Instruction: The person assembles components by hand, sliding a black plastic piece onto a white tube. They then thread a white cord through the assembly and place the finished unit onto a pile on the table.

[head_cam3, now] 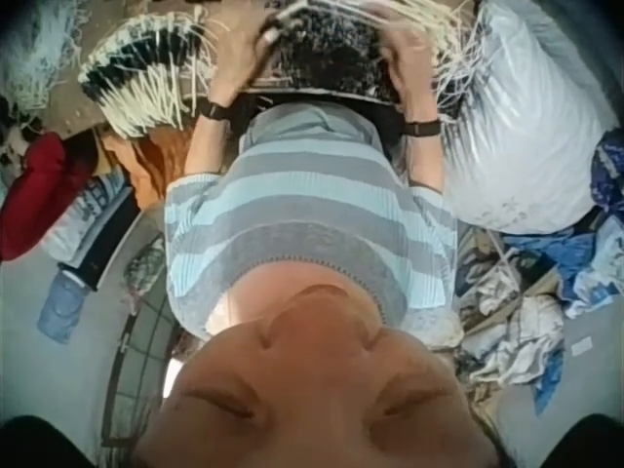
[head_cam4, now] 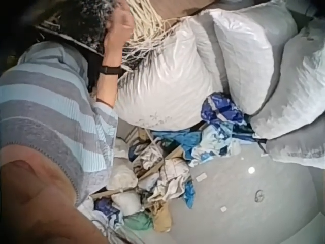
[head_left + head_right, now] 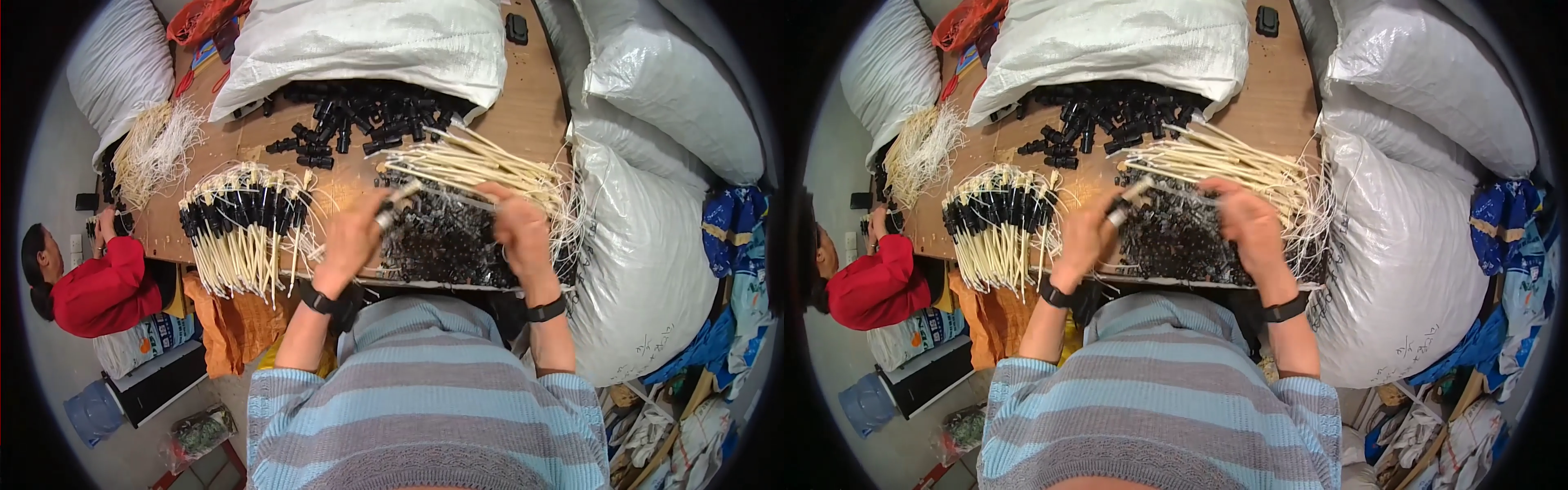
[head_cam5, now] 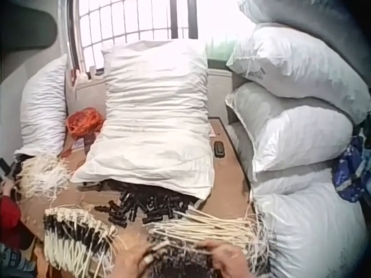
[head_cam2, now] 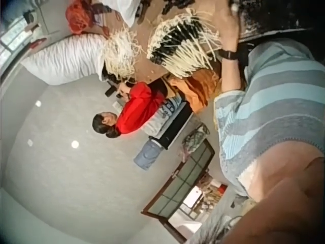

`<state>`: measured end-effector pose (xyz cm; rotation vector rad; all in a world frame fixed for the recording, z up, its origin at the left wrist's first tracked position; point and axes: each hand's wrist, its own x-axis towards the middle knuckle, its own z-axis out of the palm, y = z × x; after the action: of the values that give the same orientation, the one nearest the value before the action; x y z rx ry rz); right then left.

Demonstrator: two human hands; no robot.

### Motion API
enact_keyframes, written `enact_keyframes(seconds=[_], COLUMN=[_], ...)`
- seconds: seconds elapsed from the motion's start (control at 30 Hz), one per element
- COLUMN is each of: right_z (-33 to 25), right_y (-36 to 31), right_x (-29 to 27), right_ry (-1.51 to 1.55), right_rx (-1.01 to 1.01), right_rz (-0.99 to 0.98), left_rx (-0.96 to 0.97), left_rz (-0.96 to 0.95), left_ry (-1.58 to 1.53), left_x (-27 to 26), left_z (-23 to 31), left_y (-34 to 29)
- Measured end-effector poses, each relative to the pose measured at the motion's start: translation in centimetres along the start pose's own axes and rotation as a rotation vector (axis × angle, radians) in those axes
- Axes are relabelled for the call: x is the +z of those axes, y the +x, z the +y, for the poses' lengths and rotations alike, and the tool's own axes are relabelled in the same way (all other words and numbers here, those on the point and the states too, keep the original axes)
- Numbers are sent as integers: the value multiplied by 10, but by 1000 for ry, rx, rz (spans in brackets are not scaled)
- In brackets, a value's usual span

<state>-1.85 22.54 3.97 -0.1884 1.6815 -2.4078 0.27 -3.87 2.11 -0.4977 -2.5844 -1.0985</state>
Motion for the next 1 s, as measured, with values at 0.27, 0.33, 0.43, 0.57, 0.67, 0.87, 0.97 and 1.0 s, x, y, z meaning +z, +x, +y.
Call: enact_keyframes(seconds=[0.27, 0.33, 0.43, 0.57, 0.67, 0.87, 0.97, 1.0], right_z=[44, 50, 39, 45, 40, 34, 41, 41], right_y=[5, 0, -3, 3, 1, -1, 2, 2], right_x=[46, 58, 61, 41, 51, 58, 56, 56], right_ry=[-1138, -1222, -1007, -1135, -1340, -785, -923, -1044], right_rx=[-510, -469, -111, -449, -482, -66, -199, -268], right_rz=[-240, -237, -120, -60, -109, -125, -53, -13], left_rx=[-893, -741, -643, -745, -756, -645, -538, -542], left_rz=[-116, -58, -48, -155, -160, -267, -219, -217], left_ry=[-834, -702, -443, -389, -642, -589, -347, -346], left_x=[25, 29, 15, 0, 11, 13, 6, 5], left_z=[0, 2, -2, -12, -6, -3, 3, 1], left_y=[15, 8, 5, 7, 11, 5, 4, 2])
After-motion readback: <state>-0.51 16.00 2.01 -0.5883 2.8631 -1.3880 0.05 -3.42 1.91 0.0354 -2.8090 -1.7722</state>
